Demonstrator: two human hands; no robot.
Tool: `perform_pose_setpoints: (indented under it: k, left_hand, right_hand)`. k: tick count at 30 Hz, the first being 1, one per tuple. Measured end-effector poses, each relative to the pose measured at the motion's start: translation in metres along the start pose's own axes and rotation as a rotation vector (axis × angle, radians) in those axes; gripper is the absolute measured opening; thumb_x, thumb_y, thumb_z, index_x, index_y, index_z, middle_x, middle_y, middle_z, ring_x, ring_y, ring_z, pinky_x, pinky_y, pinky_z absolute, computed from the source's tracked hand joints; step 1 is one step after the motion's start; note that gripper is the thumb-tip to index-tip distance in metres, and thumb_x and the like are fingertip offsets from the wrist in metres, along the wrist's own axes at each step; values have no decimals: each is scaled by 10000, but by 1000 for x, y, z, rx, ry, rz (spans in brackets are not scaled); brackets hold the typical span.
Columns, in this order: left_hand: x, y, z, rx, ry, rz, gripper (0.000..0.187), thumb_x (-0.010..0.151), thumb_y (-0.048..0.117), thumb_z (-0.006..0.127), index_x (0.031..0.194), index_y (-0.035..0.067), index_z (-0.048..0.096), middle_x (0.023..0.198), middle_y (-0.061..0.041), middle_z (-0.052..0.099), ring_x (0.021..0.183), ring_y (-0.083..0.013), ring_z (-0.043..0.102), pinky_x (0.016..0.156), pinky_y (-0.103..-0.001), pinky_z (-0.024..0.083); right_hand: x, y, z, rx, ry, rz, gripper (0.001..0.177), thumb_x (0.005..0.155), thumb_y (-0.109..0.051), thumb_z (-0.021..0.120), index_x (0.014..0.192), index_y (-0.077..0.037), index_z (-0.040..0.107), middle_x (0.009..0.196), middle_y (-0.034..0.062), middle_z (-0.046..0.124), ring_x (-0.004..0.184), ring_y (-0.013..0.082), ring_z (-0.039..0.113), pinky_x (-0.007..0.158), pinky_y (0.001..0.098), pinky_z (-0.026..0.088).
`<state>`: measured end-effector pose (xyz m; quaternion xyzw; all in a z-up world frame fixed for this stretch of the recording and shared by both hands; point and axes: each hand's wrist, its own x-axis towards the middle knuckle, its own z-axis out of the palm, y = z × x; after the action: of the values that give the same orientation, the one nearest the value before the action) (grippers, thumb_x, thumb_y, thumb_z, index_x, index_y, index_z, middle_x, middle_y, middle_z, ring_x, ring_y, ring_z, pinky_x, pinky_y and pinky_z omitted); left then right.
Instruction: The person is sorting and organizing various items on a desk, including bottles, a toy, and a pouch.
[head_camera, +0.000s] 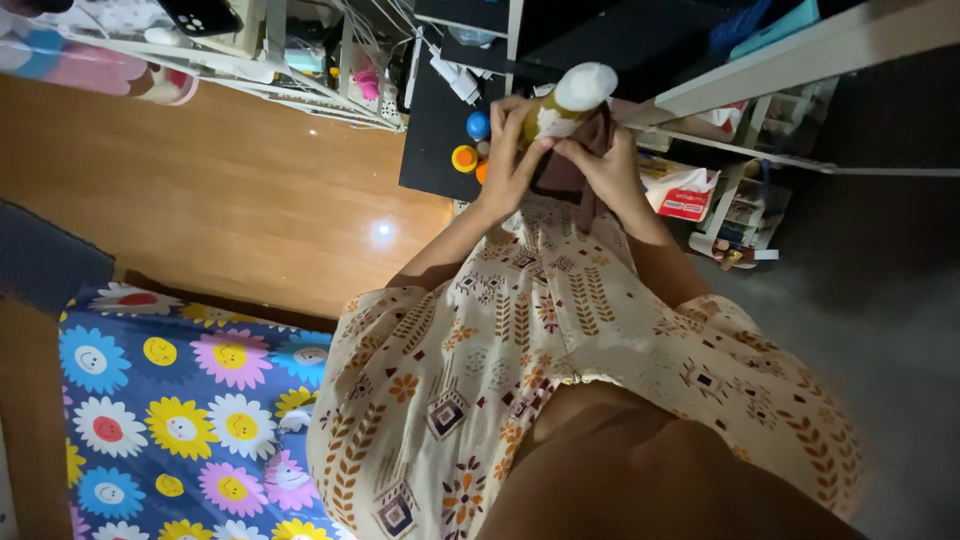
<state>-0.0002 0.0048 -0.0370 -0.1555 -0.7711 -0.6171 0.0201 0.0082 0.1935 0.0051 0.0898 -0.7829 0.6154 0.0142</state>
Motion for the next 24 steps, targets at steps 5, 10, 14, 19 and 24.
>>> perform_pose_setpoints:
  k: [5,10,14,19,24]
  left_hand:
    - [14,-2,8,0,-10,-42,638,1115,279,565,1633,48,273,1612,-190,274,1535,-337,275,1306,-421,249]
    - [17,-8,7,-25,-43,-39,742,1135,347,493,1679,44,90,1766,-182,115,1665,-362,95,1371,-449,105]
    - [27,-10,3,-105,-91,-45,747,1126,353,482,1683,41,92,1773,-171,99,1671,-341,97,1373,-451,99]
    - [34,-20,0,-60,-113,28,735,1120,334,481,1679,50,97,1763,-175,115,1667,-327,85,1372,-450,96]
    - [36,-25,-2,-87,-150,15,697,1128,287,488,1679,65,123,1759,-176,151,1667,-343,104,1371,-465,114]
  right_hand:
    - [12,73,12,61,225,191,277,951,-173,811,1112,20,692,1027,63,754,930,142,715,847,297,574]
    - [48,82,14,216,404,230,230,958,-151,833,1036,26,708,1000,52,760,904,138,713,837,288,569]
    - [79,106,12,153,424,138,221,960,-157,831,1033,20,720,999,41,760,901,130,694,843,285,549]
    - [100,132,14,154,421,105,242,947,-172,834,1055,10,716,1011,30,745,921,123,675,866,288,544]
    - [115,131,16,142,413,140,226,939,-153,794,1060,14,704,989,20,741,900,124,682,838,287,551]
